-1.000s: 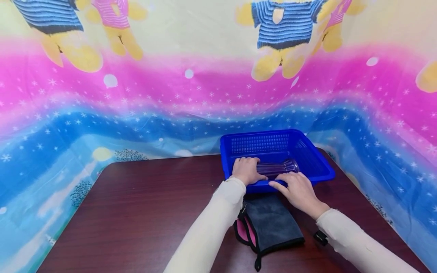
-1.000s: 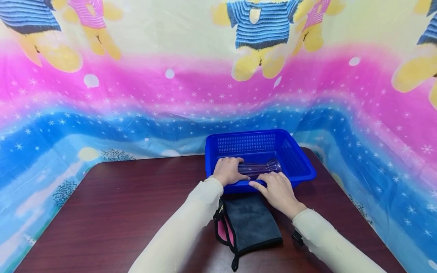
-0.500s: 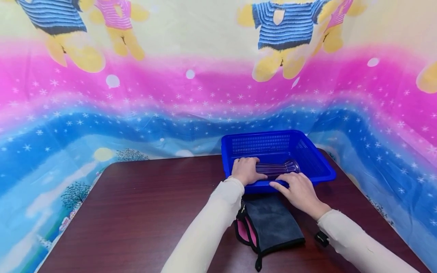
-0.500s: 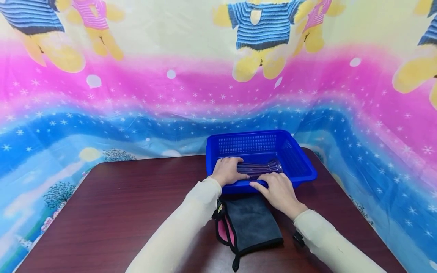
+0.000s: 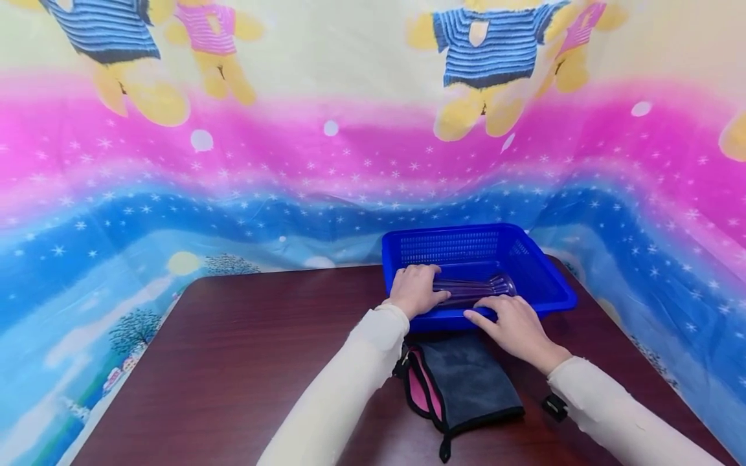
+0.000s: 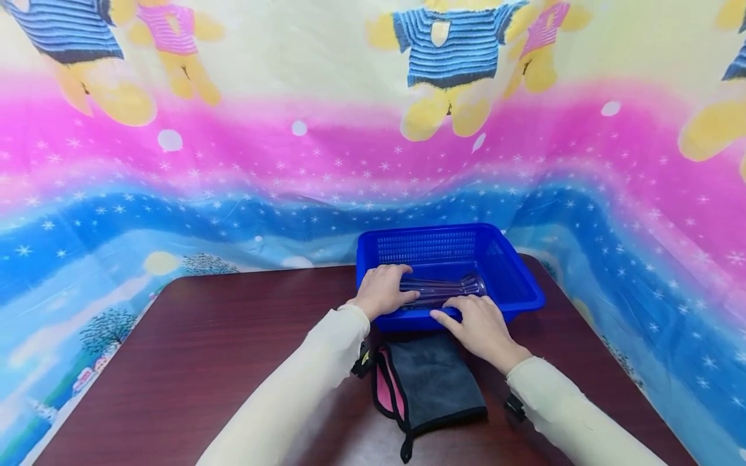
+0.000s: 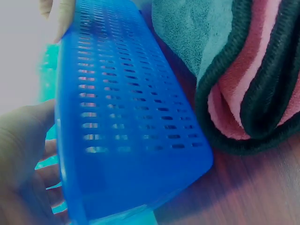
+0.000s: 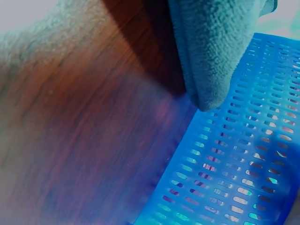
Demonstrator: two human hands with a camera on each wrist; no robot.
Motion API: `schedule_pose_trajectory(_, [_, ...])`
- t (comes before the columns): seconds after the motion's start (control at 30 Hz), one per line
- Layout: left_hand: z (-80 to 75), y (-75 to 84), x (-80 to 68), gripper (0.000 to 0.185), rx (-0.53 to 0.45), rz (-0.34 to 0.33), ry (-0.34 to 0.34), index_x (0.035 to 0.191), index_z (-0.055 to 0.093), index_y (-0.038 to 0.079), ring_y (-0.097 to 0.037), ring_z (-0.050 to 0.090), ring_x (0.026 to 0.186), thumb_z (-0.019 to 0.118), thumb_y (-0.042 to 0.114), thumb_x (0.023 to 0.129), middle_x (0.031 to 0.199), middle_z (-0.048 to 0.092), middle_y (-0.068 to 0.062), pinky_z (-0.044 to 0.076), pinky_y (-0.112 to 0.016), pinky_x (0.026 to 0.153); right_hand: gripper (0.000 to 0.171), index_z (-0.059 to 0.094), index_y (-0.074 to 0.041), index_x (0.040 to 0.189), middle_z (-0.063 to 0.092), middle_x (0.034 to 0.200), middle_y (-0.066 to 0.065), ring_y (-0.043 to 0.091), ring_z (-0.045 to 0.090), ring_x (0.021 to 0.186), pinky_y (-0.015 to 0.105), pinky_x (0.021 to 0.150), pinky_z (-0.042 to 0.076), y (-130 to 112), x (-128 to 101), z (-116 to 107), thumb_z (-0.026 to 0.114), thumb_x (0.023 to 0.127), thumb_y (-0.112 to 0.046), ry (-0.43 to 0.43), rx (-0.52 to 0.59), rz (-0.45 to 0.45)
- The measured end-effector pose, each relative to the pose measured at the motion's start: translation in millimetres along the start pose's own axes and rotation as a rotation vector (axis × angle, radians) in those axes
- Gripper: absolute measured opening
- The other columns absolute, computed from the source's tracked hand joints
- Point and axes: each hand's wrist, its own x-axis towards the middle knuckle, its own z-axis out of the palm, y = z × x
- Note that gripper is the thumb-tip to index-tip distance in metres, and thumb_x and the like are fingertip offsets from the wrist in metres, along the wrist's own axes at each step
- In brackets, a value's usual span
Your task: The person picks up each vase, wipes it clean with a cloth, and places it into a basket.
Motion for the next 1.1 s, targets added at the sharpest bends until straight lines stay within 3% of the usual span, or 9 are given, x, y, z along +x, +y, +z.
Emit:
schedule_pose_trajectory(0.3, [-9.8, 0.8, -8.9, 0.054, -0.032, 0.052, 0.057, 0.142, 0.059, 0.023, -0.021, 0.061, 0.130, 0.066, 0.049, 0.095, 0.140, 0.065, 0.002, 0.048, -0.043, 0.109, 0.045, 0.074, -0.009, 0.115, 0.076, 0.113, 0.013, 0.038, 0.068, 0.109, 0.065, 0.102, 0.042, 0.1, 0.4, -5.6, 0.063, 0.097, -0.049, -0.010, 0.052, 0.031])
schedule_pose_trajectory(0.57, [-16.2, -2.0, -19.5, 0.051, -0.048, 0.081, 0.103, 0.141, 0.060, 0.023, -0.019, 0.065, 0.124, 0.063, 0.050, 0.097, 0.137, 0.068, 0.002, 0.054, -0.039, 0.102, 0.045, 0.073, -0.009, 0.118, 0.075, 0.116, 0.014, 0.038, 0.069, 0.108, 0.060, 0.091, 0.053, -2.9, 0.4, -9.0, 0.062, 0.098, -0.047, 0.016, 0.093, 0.047])
schedule_pose_trajectory(0.77, [-29.7, -10.0, -31.3, 0.051, -0.121, 0.084, 0.145, 0.141, 0.059, 0.022, -0.020, 0.067, 0.120, 0.063, 0.048, 0.098, 0.138, 0.066, 0.001, 0.057, -0.039, 0.096, 0.042, 0.072, -0.008, 0.119, 0.073, 0.120, 0.015, 0.040, 0.065, 0.116, 0.062, 0.094, 0.051, -8.1, 0.8, -10.9, 0.062, 0.099, -0.043, 0.042, 0.138, 0.066])
schedule_pose_trajectory(1.0, [-40.4, -25.9, -43.4, 0.050, -0.159, 0.058, 0.184, 0.141, 0.059, 0.022, -0.018, 0.071, 0.106, 0.061, 0.048, 0.099, 0.137, 0.067, 0.001, 0.059, -0.038, 0.090, 0.035, 0.072, -0.009, 0.119, 0.073, 0.120, 0.015, 0.039, 0.066, 0.115, 0.062, 0.094, 0.051, -14.2, 1.0, -12.4, 0.064, 0.099, -0.037, 0.079, 0.166, 0.075])
schedule_pose_trajectory(1.1, [-42.7, -34.1, -49.1, 0.049, -0.171, 0.044, 0.189, 0.141, 0.059, 0.022, -0.019, 0.071, 0.107, 0.061, 0.046, 0.099, 0.137, 0.067, 0.001, 0.059, -0.038, 0.090, 0.035, 0.072, -0.010, 0.119, 0.074, 0.119, 0.013, 0.038, 0.066, 0.114, 0.061, 0.092, 0.051, -17.1, 1.4, -12.9, 0.063, 0.100, -0.038, 0.084, 0.175, 0.069])
